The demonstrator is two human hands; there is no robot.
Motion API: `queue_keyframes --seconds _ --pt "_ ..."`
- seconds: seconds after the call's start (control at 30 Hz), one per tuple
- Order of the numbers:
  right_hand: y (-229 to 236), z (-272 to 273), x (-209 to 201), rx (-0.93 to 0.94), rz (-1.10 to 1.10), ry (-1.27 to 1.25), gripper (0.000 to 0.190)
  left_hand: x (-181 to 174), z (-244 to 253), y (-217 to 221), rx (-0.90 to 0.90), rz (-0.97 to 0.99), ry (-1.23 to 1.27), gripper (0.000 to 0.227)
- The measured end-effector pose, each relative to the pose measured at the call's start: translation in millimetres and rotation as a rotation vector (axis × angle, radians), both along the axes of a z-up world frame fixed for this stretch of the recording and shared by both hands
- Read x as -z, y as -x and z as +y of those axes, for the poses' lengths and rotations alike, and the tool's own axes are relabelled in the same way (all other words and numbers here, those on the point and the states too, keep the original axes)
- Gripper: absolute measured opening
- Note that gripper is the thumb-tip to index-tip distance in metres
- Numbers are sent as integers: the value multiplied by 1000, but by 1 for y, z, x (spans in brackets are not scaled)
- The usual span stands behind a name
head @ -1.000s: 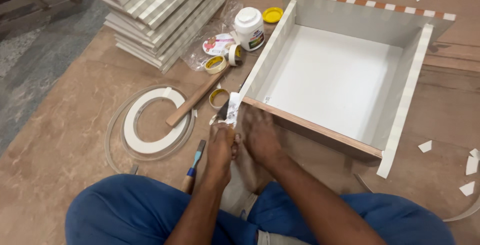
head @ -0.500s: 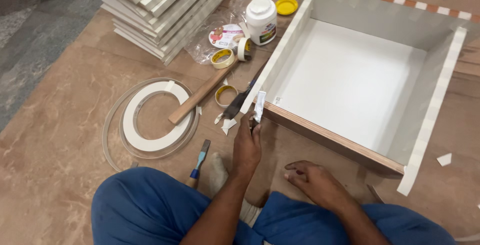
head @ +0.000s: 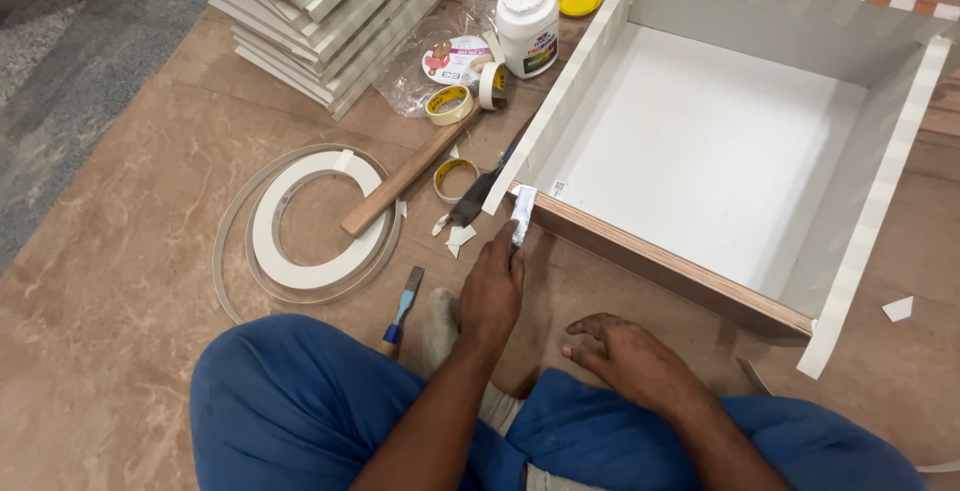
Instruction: The person applies glue to the edge of a white drawer using a brush, then attaches a white strip to the glued edge. They press the strip into place and use a hammer to secure it.
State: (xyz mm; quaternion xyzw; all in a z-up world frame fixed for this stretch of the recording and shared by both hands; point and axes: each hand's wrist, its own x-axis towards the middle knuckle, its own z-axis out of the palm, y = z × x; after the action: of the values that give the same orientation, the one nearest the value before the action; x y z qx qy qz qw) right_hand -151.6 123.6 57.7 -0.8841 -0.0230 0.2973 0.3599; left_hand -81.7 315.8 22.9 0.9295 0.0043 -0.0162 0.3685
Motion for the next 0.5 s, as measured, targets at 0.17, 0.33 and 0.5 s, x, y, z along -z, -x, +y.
queue_keyframes --seconds 0.17,0.33,0.5 --pt "2 -2 -4 -12 -38 32 49 -11 2 6 120 52 -121 47" --pt "3 -5 -3 -11 -54 37 50 -28 4 14 179 -2 -63 42" --pt "2 -6 -3 -6 -34 45 49 -43 13 -6 -35 5 142 43"
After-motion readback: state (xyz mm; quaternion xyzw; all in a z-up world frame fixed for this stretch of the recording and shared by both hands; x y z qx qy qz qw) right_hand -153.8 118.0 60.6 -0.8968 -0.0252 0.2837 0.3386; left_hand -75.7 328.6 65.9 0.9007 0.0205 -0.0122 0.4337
